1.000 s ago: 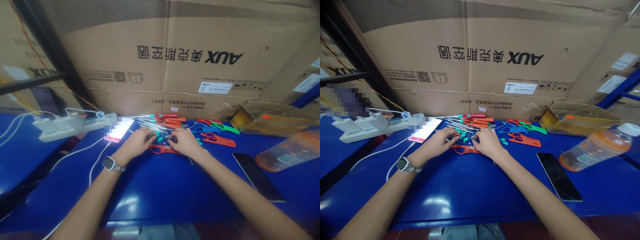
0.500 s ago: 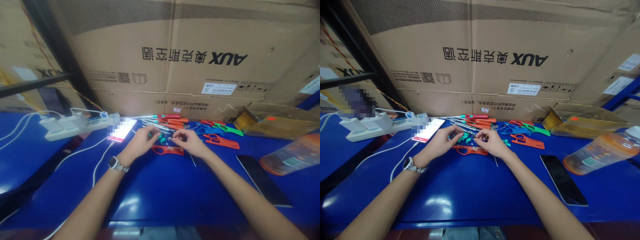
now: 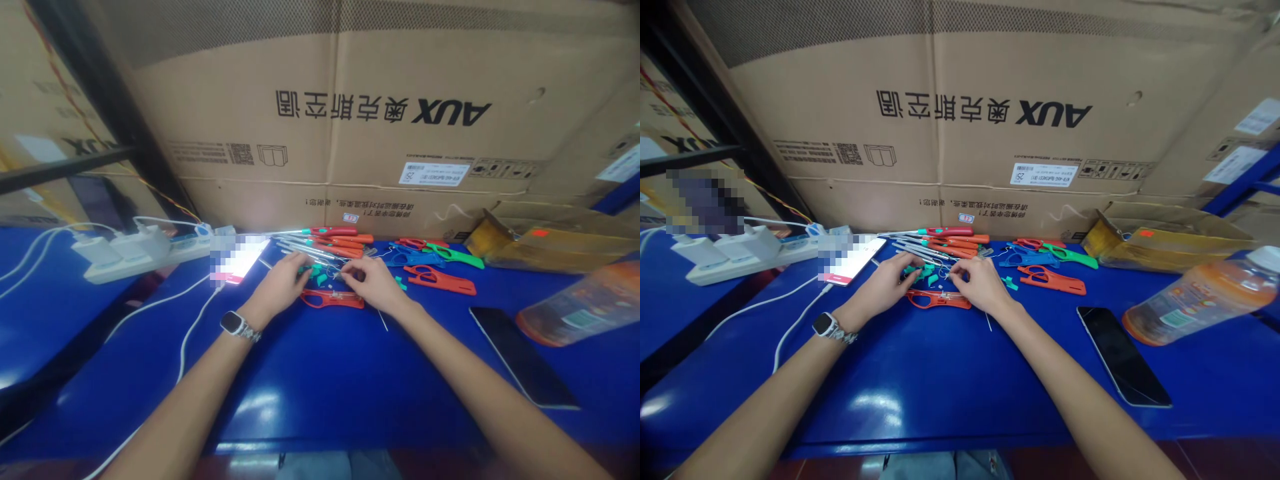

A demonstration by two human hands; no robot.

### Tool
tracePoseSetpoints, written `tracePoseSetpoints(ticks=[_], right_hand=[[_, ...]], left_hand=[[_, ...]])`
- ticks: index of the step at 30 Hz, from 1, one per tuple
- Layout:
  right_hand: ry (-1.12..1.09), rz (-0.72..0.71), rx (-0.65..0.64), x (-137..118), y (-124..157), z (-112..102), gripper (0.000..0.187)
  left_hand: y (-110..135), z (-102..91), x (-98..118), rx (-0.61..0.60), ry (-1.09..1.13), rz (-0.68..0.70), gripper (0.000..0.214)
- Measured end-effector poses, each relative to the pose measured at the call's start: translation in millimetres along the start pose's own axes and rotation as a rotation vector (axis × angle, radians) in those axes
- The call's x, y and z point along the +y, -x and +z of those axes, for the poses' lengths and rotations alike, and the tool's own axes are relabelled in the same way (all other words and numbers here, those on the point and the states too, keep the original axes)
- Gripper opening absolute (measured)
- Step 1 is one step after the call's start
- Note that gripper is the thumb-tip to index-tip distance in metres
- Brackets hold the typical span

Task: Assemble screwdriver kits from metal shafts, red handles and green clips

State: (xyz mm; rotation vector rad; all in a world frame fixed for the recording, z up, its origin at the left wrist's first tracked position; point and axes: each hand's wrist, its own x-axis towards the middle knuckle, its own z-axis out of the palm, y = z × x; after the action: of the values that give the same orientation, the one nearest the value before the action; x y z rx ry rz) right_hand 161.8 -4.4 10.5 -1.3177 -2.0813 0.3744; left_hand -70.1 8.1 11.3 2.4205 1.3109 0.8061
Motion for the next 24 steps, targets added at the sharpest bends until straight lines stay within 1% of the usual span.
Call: tracePoseSetpoints(ticks=[3,7,11,14,16,18,21,24], right_hand=[[0.105,-0.03,-0.015,2,-2,-4,0.013],[0.228,0.022,-0.001,9,-8,-14,0.014],[0.34,0.03,-0.083,12,-20,-17,0.013],[0.394,0.018,-0.168,12,-32,-14,0.012],[0.415,0.011,-0.2,11,-38,-12,0.011],[0.418,0.0,-0.198,10,-40,-10,0.009],[0.365,-0.015,-0.133,12,-37,-11,0.007],[0.176,0.047,-0.057,17,-34,-12,0.003]], left_hand=[[0,-1.6,2,-0.012,-0.036,0.001,0.015],[0,-1.3,1,-0.016,-0.072,0.025,0.016],[-1,2.3,-2,-0.031,-0.106,0.03,0.015],[-1,4.1,-3,-0.039,-0.12,0.032,0.015],[-1,4.1,-3,-0.043,-0.125,0.031,0.016],[0,3.3,-3,-0.044,-0.127,0.031,0.016],[0,1.7,-3,-0.041,-0.124,0.025,0.016],[0,0.9,-2,-0.035,-0.114,0.017,0.015]])
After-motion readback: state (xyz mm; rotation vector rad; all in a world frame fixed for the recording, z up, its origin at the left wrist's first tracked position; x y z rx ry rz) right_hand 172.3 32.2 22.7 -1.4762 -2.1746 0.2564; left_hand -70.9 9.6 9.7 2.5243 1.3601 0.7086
